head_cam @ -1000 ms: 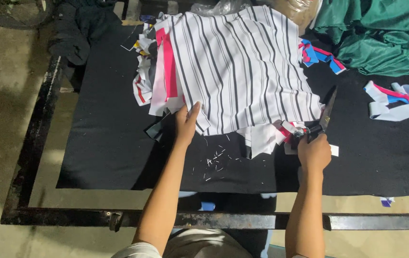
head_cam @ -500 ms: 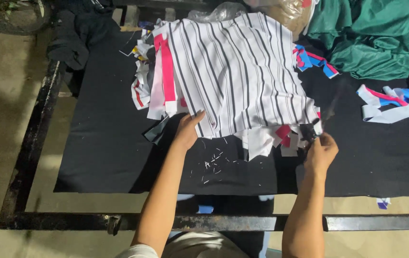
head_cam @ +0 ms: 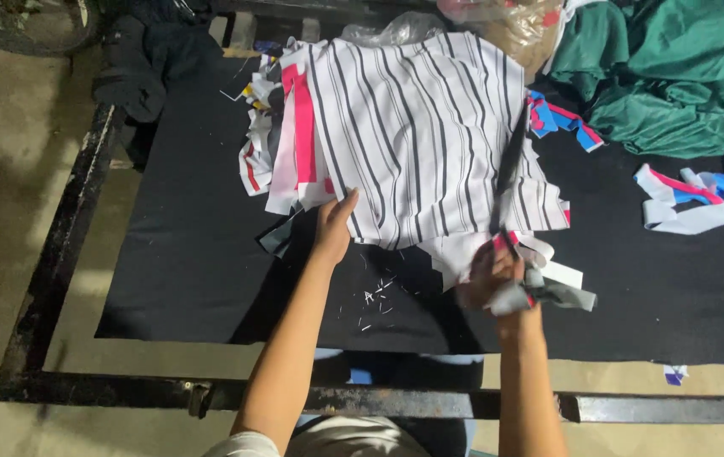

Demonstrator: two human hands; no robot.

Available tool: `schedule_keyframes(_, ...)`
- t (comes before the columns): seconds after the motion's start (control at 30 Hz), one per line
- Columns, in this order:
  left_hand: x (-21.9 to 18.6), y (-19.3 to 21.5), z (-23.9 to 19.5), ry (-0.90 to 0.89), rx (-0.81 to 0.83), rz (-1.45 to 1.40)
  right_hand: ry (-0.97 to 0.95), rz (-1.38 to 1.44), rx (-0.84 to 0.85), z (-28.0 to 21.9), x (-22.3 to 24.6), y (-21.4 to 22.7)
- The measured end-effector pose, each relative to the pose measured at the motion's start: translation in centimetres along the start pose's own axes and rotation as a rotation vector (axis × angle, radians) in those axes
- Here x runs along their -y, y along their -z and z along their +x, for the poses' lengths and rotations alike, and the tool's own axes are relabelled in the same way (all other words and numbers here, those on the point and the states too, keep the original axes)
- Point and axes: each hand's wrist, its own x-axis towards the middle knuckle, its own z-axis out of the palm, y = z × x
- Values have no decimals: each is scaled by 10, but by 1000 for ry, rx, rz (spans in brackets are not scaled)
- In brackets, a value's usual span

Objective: Trimming the edges of a stack of striped fabric pieces using scissors on a workbench

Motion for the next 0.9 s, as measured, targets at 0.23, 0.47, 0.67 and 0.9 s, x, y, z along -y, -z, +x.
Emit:
schedule_keyframes(0.23,-33,-7,-17,57,18,8,170,-289,450,157,-175,251)
schedule_keyframes(0.47,-23,-2,-10,-109,73,80,-97,-221,935,-7,-68,72)
schedule_keyframes(0.67,-43,-9,-19,-6,12,96,-194,-200,805,-12,-75,71)
schedule_keyframes(0.9,-41,-13,-21,-67,86,118,-93,-324,724,13,-108,81)
